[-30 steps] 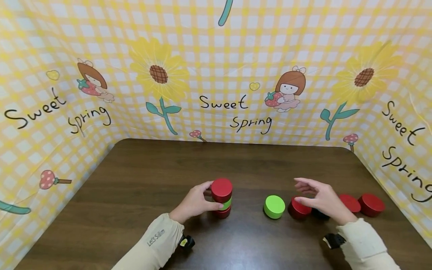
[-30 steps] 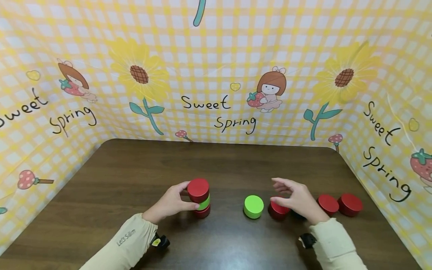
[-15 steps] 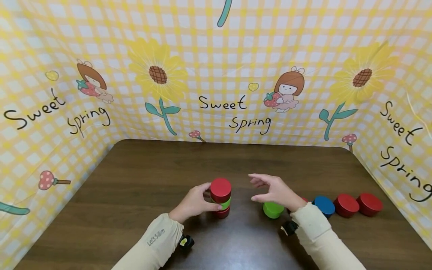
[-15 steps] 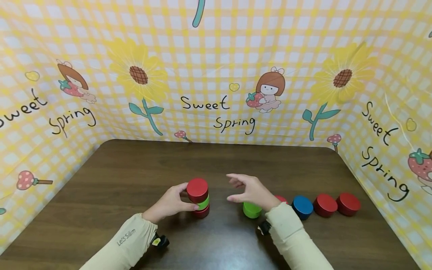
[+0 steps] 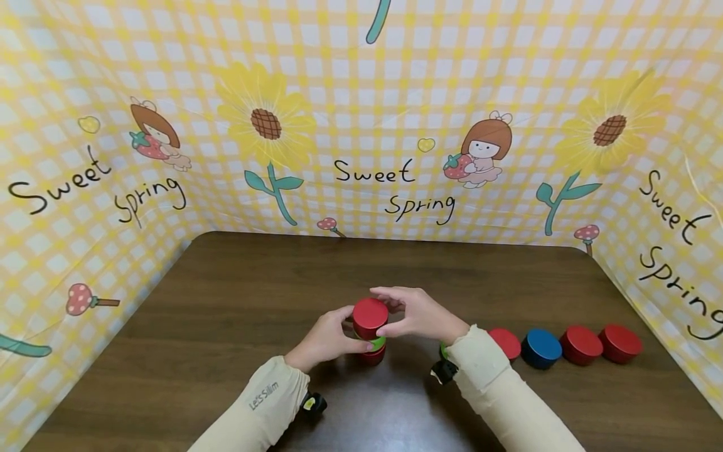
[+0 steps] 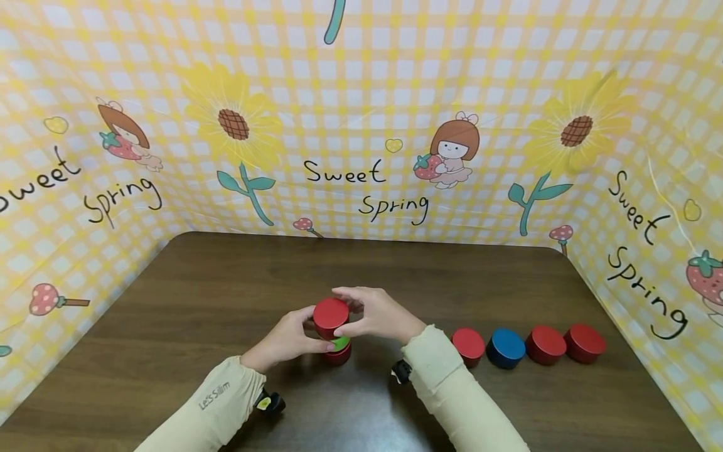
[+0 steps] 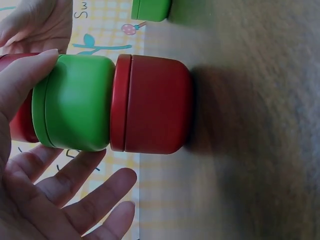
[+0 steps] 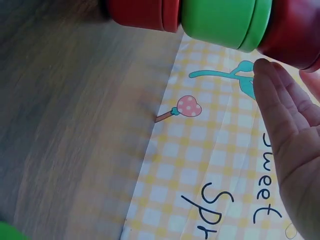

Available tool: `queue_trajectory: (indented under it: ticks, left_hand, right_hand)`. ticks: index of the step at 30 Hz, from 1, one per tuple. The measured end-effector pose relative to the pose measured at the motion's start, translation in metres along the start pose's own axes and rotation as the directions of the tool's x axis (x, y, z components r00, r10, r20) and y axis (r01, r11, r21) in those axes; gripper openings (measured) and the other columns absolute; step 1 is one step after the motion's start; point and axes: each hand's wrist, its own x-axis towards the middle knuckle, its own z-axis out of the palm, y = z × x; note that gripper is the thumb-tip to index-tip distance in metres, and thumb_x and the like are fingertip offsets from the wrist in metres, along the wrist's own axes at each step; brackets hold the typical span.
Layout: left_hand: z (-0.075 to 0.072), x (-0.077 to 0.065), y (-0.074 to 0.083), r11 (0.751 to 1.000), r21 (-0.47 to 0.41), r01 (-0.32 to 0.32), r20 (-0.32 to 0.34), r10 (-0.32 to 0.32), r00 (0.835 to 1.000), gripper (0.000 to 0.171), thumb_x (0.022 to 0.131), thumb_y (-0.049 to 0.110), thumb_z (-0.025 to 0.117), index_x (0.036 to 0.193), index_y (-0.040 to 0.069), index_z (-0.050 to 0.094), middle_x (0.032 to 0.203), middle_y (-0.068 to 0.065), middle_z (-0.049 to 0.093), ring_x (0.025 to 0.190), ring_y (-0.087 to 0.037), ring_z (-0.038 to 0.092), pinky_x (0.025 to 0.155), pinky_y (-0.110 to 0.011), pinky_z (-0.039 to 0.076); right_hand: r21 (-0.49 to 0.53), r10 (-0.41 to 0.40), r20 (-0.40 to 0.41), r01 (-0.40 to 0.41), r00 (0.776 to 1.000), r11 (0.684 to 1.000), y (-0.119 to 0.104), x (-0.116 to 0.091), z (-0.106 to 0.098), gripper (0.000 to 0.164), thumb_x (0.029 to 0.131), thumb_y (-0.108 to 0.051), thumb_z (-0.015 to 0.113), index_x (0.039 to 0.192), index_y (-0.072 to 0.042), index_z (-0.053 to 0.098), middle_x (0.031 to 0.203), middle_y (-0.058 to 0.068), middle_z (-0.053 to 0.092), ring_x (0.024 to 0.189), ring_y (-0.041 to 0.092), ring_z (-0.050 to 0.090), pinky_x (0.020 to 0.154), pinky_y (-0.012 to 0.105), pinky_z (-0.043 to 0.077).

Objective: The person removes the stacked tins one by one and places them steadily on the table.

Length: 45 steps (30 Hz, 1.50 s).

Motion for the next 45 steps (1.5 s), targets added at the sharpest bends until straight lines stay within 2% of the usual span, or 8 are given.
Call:
queue_trajectory:
  ticks: [4,11,21,25,29,37,45]
  left_hand:
    - [-0.001,0.000,0.000,1.000,-0.015,-0.003,0.009,0.003,1.000,0.053,0.074,0.014,0.083,0.120,0.000,0.060,0.110,-0.009,0.066,0.094,-0.025,0.064,0.082,-0.039,0.052]
    - [-0.001,0.000,0.000,0.999,-0.027,0.022,0.014,-0.022,1.000,0.050,0.074,0.018,0.083,0.118,0.003,0.063,0.106,-0.005,0.067,0.089,-0.018,0.062,0.078,-0.032,0.051]
    - [0.000,0.000,0.001,0.999,-0.015,0.050,0.023,-0.050,0.998,0.055,0.074,0.020,0.084,0.121,0.002,0.063,0.109,-0.008,0.068,0.086,-0.018,0.065,0.078,-0.032,0.053]
    - [0.000,0.000,0.002,0.998,-0.026,0.053,0.028,-0.052,0.998,0.060,0.073,0.016,0.084,0.125,-0.002,0.059,0.112,-0.012,0.067,0.088,-0.021,0.067,0.079,-0.033,0.054]
    - [-0.002,0.000,0.002,0.999,-0.002,0.047,0.017,-0.047,0.999,0.060,0.072,0.015,0.085,0.124,-0.001,0.060,0.110,-0.011,0.067,0.089,-0.021,0.067,0.077,-0.033,0.054]
    - [-0.002,0.001,0.003,0.997,0.053,0.053,-0.003,-0.053,0.999,0.060,0.070,0.019,0.086,0.122,0.003,0.062,0.106,-0.007,0.067,0.084,-0.016,0.063,0.071,-0.030,0.051]
    - [-0.001,0.001,0.003,0.993,0.108,0.051,-0.030,-0.048,0.998,0.061,0.068,0.022,0.087,0.121,0.005,0.064,0.105,-0.003,0.067,0.095,-0.020,0.059,0.078,-0.034,0.048]
  right_hand:
    - [-0.009,0.000,0.012,0.000,1.000,1.000,-0.002,0.004,0.001,0.065,0.080,-0.013,0.078,0.134,0.006,0.049,0.123,0.018,0.060,0.100,0.019,0.063,0.084,0.027,0.051]
    - [-0.142,-0.029,0.015,0.031,0.999,0.989,-0.005,0.008,0.004,0.059,0.079,-0.018,0.079,0.128,0.005,0.056,0.114,0.014,0.064,0.093,0.016,0.060,0.076,0.024,0.051]
    - [-0.157,-0.037,0.017,0.039,0.999,0.987,-0.005,0.006,0.001,0.049,0.078,-0.016,0.078,0.120,0.001,0.061,0.108,0.008,0.066,0.088,0.012,0.060,0.075,0.026,0.052]
    - [-0.178,-0.034,0.011,0.035,0.999,0.983,-0.006,0.003,-0.006,0.048,0.077,-0.017,0.078,0.119,0.000,0.062,0.107,0.007,0.066,0.088,0.011,0.060,0.075,0.026,0.052]
    - [-0.184,-0.027,-0.006,0.026,1.000,0.983,-0.008,-0.002,-0.015,0.048,0.076,-0.016,0.079,0.118,0.001,0.062,0.106,0.007,0.066,0.087,0.012,0.060,0.074,0.026,0.052]
    - [-0.222,0.029,-0.017,-0.033,0.999,0.975,-0.004,-0.019,-0.030,0.049,0.075,-0.016,0.078,0.118,0.001,0.061,0.105,0.006,0.066,0.087,0.013,0.058,0.073,0.026,0.051]
    - [-0.224,0.113,-0.015,-0.113,0.994,0.968,0.009,-0.035,-0.036,0.050,0.076,-0.017,0.077,0.119,0.001,0.061,0.105,0.005,0.065,0.086,0.013,0.057,0.073,0.030,0.051]
